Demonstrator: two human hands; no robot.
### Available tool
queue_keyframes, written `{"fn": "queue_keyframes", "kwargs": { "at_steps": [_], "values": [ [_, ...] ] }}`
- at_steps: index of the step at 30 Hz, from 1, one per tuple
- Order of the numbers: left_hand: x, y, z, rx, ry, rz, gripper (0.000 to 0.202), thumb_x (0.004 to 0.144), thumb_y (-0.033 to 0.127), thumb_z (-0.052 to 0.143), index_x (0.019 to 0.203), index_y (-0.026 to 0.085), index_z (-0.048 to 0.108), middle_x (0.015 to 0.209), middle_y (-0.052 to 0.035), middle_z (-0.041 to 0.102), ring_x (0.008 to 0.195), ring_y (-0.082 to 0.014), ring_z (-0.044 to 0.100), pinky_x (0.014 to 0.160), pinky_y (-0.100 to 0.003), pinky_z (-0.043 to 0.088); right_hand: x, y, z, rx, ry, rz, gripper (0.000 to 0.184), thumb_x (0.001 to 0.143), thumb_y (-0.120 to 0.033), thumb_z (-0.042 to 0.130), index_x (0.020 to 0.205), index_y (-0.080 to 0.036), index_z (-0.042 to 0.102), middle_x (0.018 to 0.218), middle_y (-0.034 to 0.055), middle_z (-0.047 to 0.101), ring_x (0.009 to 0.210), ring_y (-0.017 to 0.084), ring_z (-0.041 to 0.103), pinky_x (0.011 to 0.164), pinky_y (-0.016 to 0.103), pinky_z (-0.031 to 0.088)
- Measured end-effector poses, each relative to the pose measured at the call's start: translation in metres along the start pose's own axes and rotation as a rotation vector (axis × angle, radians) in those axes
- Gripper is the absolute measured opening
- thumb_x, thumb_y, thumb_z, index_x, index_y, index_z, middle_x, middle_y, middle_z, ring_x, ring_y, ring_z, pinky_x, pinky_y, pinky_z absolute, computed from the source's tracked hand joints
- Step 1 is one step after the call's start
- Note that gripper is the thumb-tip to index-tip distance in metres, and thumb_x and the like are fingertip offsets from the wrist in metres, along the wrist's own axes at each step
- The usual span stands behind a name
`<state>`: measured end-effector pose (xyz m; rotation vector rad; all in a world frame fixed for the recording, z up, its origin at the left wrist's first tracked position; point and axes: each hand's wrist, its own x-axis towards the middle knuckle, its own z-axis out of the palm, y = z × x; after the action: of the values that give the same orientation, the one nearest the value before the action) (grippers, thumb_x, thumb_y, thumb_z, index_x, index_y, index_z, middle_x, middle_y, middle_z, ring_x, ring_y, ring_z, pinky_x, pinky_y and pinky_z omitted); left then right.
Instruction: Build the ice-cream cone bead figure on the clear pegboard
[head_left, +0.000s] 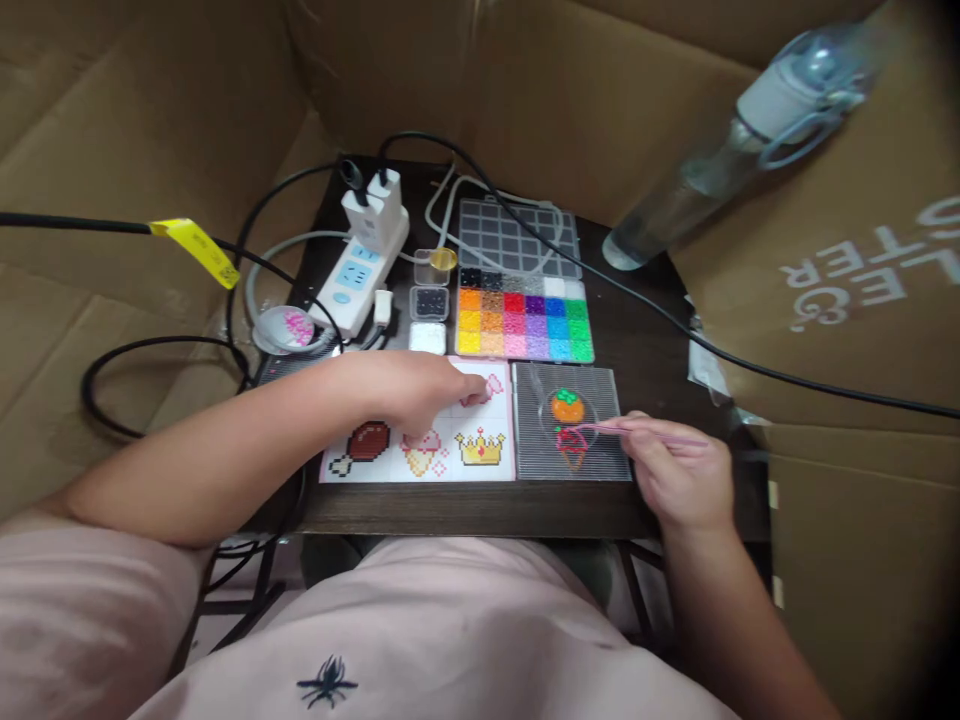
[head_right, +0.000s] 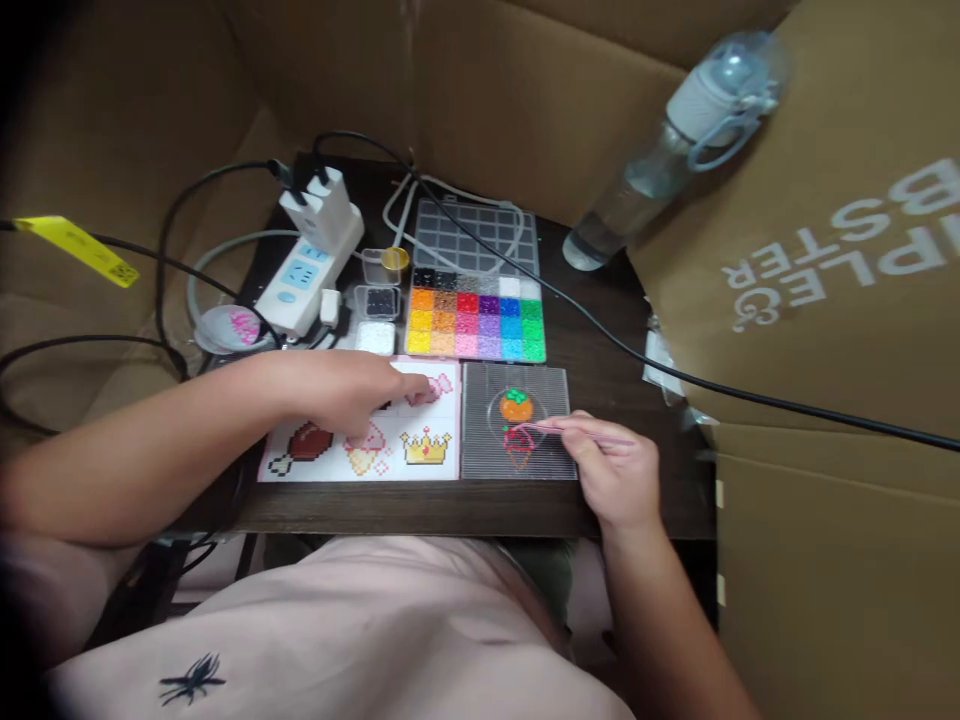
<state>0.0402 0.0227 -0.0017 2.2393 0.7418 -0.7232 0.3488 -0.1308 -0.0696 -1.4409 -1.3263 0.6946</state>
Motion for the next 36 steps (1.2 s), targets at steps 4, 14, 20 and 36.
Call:
{"fn": "queue_keyframes", "kwargs": {
  "at_steps": [4,14,20,36],
  "values": [
    [0.0,0.003,-0.002,0.032,-0.012,-0.025,0.096,0.068,0.025,0.074,0.157,0.035,0.04,0.134,-0.0105,0.068,0.108,-0.0315,0.067,0.088,-0.038,0.051,-0.007,-0.015,0.008,-0.104,-0.047,-0.047,0.015,0.092,-0.029,0.071,0.087,-0.026,0.084,0.086,0.0045,0.083,0.08,0.023,0.079,0.086,0.038,0.062],
    [0.007,-0.003,0.003,0.033,0.0,-0.042,0.098,0.066,0.029,0.073,0.157,0.038,0.039,0.13,-0.0124,0.069,0.104,-0.0341,0.067,0.078,-0.037,0.05,-0.014,-0.018,0.009,-0.116,-0.046,-0.118,0.02,0.094,-0.021,0.066,0.093,-0.029,0.084,0.089,0.0031,0.083,0.078,0.021,0.077,0.076,0.036,0.059],
    [0.008,-0.004,0.003,0.043,-0.002,-0.052,0.098,0.068,0.031,0.074,0.158,0.039,0.037,0.127,-0.0128,0.07,0.101,-0.0332,0.068,0.075,-0.036,0.049,-0.026,-0.01,0.006,-0.091,-0.03,-0.118,0.021,0.094,-0.019,0.066,0.095,-0.03,0.084,0.089,0.0026,0.083,0.08,0.02,0.076,0.076,0.036,0.057],
    [0.004,0.006,-0.004,0.015,-0.035,-0.117,0.099,0.067,0.027,0.073,0.158,0.041,0.037,0.128,-0.0105,0.07,0.101,-0.0353,0.07,0.074,-0.036,0.05,-0.029,-0.01,0.008,-0.152,-0.045,-0.068,0.02,0.094,-0.027,0.065,0.089,-0.028,0.084,0.086,0.0047,0.083,0.077,0.024,0.077,0.075,0.04,0.058]
  ]
}}
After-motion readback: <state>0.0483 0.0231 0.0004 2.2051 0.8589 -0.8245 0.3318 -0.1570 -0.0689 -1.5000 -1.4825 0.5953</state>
